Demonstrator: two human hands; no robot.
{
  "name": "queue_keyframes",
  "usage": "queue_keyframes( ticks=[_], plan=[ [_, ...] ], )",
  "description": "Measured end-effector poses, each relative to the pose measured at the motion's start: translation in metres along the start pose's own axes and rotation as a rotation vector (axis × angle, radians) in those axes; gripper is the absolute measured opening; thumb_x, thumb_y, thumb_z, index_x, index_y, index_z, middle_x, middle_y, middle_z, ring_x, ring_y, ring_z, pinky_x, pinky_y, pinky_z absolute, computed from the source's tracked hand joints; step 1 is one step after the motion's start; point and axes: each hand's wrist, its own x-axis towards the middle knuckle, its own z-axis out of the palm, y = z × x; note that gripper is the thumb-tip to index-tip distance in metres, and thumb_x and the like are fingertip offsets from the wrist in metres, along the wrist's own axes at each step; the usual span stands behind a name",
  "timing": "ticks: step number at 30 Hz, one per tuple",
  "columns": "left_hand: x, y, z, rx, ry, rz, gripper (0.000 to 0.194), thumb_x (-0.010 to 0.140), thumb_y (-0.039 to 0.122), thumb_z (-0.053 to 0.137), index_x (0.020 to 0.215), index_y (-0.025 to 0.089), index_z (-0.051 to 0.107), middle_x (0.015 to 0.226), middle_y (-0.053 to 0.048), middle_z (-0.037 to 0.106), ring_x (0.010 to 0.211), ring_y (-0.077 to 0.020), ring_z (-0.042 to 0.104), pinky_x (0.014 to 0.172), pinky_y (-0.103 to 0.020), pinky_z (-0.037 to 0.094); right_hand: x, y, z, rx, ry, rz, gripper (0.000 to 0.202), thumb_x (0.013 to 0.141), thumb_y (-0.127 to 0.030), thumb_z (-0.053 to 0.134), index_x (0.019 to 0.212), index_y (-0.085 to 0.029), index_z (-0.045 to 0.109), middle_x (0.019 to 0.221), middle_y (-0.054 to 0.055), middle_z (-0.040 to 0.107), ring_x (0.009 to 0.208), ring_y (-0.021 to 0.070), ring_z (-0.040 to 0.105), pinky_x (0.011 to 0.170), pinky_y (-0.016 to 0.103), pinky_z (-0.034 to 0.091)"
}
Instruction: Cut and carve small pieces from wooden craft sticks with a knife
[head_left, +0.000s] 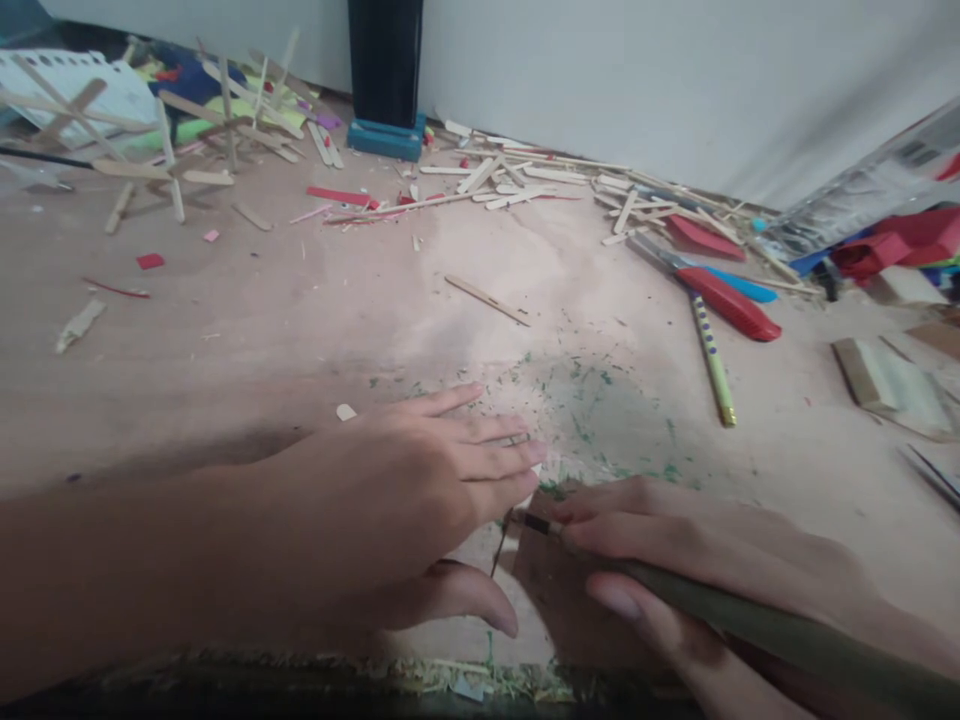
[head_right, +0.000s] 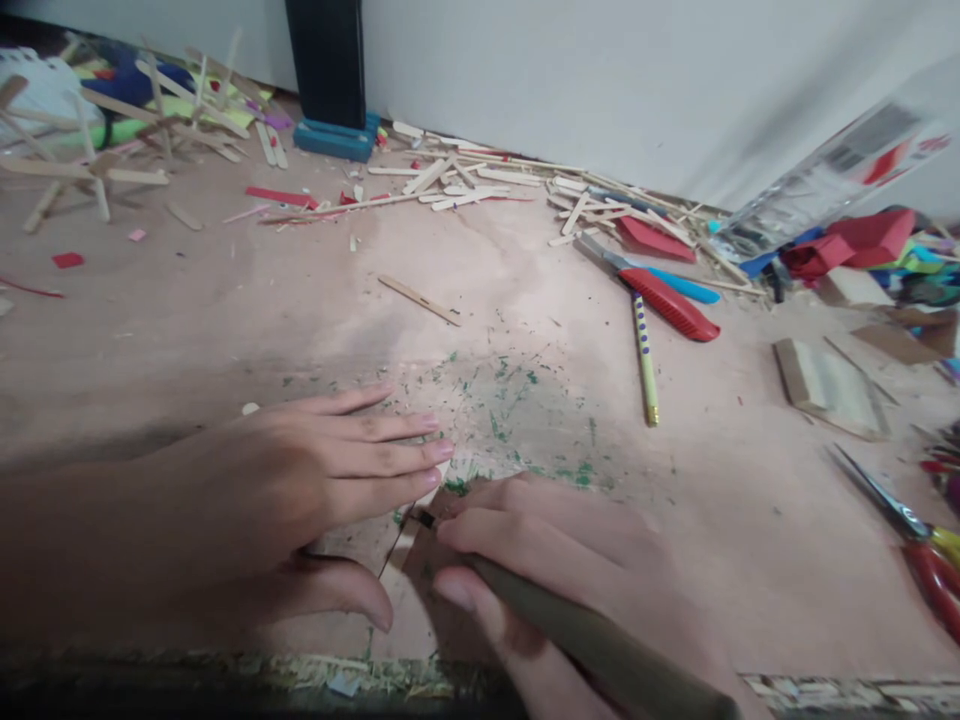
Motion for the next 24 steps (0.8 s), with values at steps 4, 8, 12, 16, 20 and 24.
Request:
queue_keyframes(
  ticks=[4,8,12,16,20,24],
  plan=[
    [-0.001,0.000,0.001,-0.006,-0.008,-0.006,0.064,0.116,0.065,0.062,0.153,0.013,0.070,0.164,-0.010,0.070,0.160,-0.0247,0.061,0.147,-0.039,0.027,0.000,-0.002,0.000,-0.025,0.024,0.007,0.020,0.112,-0.034,0.069,0.132,-0.037,0.071,0.123,0.000,0.086,0.109,0.0231,0.085,0.094,0.032,0.073],
    [0.000,-0.002,0.004,-0.001,-0.008,0.005,0.066,0.115,0.065,0.063,0.153,0.012,0.070,0.165,-0.010,0.070,0.160,-0.0259,0.061,0.148,-0.041,0.026,0.005,-0.006,-0.003,-0.009,0.001,-0.007,0.020,0.114,-0.030,0.066,0.132,-0.037,0.068,0.120,-0.001,0.085,0.105,0.0214,0.085,0.086,0.028,0.072],
    [0.000,-0.002,0.004,0.005,-0.013,0.014,0.067,0.116,0.066,0.062,0.155,0.011,0.068,0.167,-0.010,0.068,0.163,-0.0264,0.058,0.148,-0.042,0.024,0.011,-0.005,-0.006,0.016,-0.006,0.000,0.017,0.115,-0.030,0.065,0.130,-0.037,0.067,0.116,-0.002,0.084,0.101,0.0193,0.084,0.077,0.024,0.070],
    [0.002,0.001,0.000,0.003,-0.047,-0.011,0.066,0.115,0.064,0.066,0.155,0.011,0.069,0.167,-0.011,0.067,0.162,-0.0273,0.059,0.148,-0.044,0.028,0.011,-0.005,-0.001,0.014,0.020,0.009,0.014,0.114,-0.035,0.067,0.127,-0.036,0.070,0.122,-0.002,0.086,0.106,0.0197,0.085,0.090,0.026,0.071],
    [0.004,0.005,-0.004,-0.004,-0.029,-0.025,0.065,0.112,0.063,0.071,0.151,0.011,0.072,0.162,-0.011,0.071,0.158,-0.0275,0.064,0.147,-0.043,0.032,0.015,-0.012,0.003,0.068,-0.006,-0.012,0.012,0.115,-0.029,0.065,0.124,-0.036,0.068,0.118,-0.003,0.087,0.103,0.0183,0.085,0.078,0.023,0.070],
    [0.005,0.004,-0.002,0.024,-0.018,-0.021,0.068,0.110,0.066,0.073,0.149,0.011,0.073,0.161,-0.014,0.072,0.158,-0.0299,0.064,0.145,-0.044,0.034,0.019,-0.016,0.001,0.127,-0.017,-0.009,0.017,0.113,-0.020,0.064,0.122,-0.035,0.068,0.115,-0.004,0.086,0.104,0.0166,0.085,0.075,0.022,0.068]
  ],
)
